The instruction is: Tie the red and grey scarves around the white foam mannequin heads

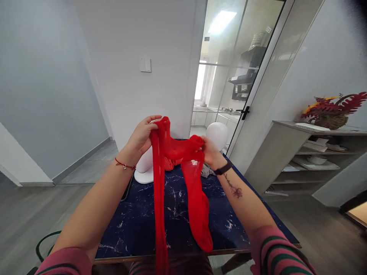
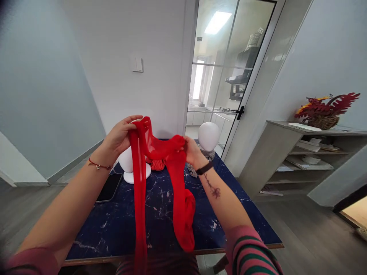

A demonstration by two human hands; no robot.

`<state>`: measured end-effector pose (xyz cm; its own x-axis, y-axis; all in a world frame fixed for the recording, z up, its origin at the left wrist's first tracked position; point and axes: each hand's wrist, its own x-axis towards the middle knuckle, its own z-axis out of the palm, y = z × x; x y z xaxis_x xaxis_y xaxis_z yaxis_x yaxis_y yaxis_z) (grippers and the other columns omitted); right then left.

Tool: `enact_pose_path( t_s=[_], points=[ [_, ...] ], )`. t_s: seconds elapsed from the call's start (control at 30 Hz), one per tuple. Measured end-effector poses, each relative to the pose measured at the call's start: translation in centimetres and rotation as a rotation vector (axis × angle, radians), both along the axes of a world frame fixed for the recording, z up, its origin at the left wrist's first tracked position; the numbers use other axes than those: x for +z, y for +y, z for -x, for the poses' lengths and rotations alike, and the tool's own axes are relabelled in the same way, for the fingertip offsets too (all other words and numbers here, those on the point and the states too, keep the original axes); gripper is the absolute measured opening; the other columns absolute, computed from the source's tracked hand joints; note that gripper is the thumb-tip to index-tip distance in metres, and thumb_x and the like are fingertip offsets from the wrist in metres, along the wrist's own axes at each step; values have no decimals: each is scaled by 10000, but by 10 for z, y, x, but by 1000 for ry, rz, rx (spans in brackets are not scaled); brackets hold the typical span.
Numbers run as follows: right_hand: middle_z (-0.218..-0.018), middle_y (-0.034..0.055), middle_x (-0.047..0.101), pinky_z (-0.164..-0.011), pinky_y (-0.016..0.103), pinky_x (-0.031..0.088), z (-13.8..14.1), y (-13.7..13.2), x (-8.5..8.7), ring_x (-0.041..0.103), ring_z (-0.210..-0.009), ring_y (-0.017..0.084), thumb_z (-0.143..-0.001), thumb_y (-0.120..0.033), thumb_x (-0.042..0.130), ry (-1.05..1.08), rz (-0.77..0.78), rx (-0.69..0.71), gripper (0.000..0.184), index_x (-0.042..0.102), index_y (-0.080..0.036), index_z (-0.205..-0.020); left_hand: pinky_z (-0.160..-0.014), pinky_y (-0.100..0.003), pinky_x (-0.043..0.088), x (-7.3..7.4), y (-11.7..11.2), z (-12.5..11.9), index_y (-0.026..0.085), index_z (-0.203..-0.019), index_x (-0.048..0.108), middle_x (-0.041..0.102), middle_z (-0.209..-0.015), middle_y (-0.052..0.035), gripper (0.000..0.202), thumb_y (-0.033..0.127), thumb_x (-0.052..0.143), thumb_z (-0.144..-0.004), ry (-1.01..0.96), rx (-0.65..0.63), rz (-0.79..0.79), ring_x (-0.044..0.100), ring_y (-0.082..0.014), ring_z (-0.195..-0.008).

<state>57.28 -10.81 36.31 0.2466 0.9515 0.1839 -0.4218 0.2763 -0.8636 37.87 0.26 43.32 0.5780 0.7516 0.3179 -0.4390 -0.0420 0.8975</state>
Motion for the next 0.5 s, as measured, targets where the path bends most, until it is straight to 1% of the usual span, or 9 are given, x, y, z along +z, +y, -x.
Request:
enact_pose_path(
  t_s=[0.07, 0.1, 0.17, 0.23, 0.3, 0.37, 0.43, 0.5],
  points=[
    [-546, -68, 480, -401, 165, 371, -4, 1, 29, 335, -383, 48, -786, -236, 527, 105, -69, 130, 142, 443, -199, -678, -761, -321, 533, -18, 10, -1, 137, -965, 571, 660, -838, -33, 348, 41, 596, -631, -2, -5, 38, 646, -128, -722],
    [-582, -65, 507, -408, 155, 371, -3, 1, 43, 348, -395, 40, -803, -239, 531, 138, -100, 165, 131, 460, -194, -702, -740, -299, 528, -29, 14, -3, 140, -938, 575, 662, -820, -27, 326, 47, 608, -627, 4, -11, 50, 641, -121, -701],
    [-679, -49, 561, -447, 142, 394, 2, 1, 67, 413, -454, 31, -846, -272, 535, 105, -152, 174, 122, 495, -190, -766, -687, -263, 515, -57, 17, -8, 142, -880, 591, 656, -765, -16, 270, 66, 637, -625, 57, -40, 55, 621, -110, -651],
    [-759, -40, 587, -460, 133, 392, 9, 2, 88, 444, -497, 24, -881, -313, 533, 24, -187, 144, 136, 513, -191, -823, -665, -258, 503, -85, 14, -12, 142, -861, 617, 666, -771, -37, 209, 127, 670, -660, 160, -120, 34, 620, -125, -664],
    [-800, -42, 591, -426, 123, 351, 16, 5, 105, 418, -484, 12, -904, -339, 523, -63, -219, 111, 150, 520, -194, -868, -716, -274, 500, -111, 7, -15, 154, -916, 646, 691, -897, -78, 227, 230, 694, -708, 252, -239, -5, 641, -162, -783],
    [-808, -51, 583, -389, 119, 299, 21, 11, 121, 366, -449, 0, -915, -356, 516, -138, -251, 78, 167, 516, -192, -883, -811, -300, 484, -132, -1, -17, 183, -1017, 656, 684, -1051, -92, 327, 297, 716, -716, 320, -365, -53, 632, -199, -943],
    [-790, -61, 562, -372, 121, 259, 23, 18, 136, 334, -432, -6, -920, -379, 513, -202, -266, 37, 197, 507, -187, -879, -902, -335, 449, -148, -10, -18, 216, -1100, 643, 660, -1154, -87, 429, 323, 741, -696, 341, -498, -75, 594, -232, -1072],
    [-771, -72, 533, -378, 124, 230, 25, 25, 149, 329, -431, -13, -931, -399, 484, -261, -273, -13, 226, 499, -180, -875, -969, -372, 409, -160, -18, -19, 223, -1126, 636, 646, -1196, -89, 510, 354, 773, -652, 288, -634, -50, 560, -263, -1143]
  ],
)
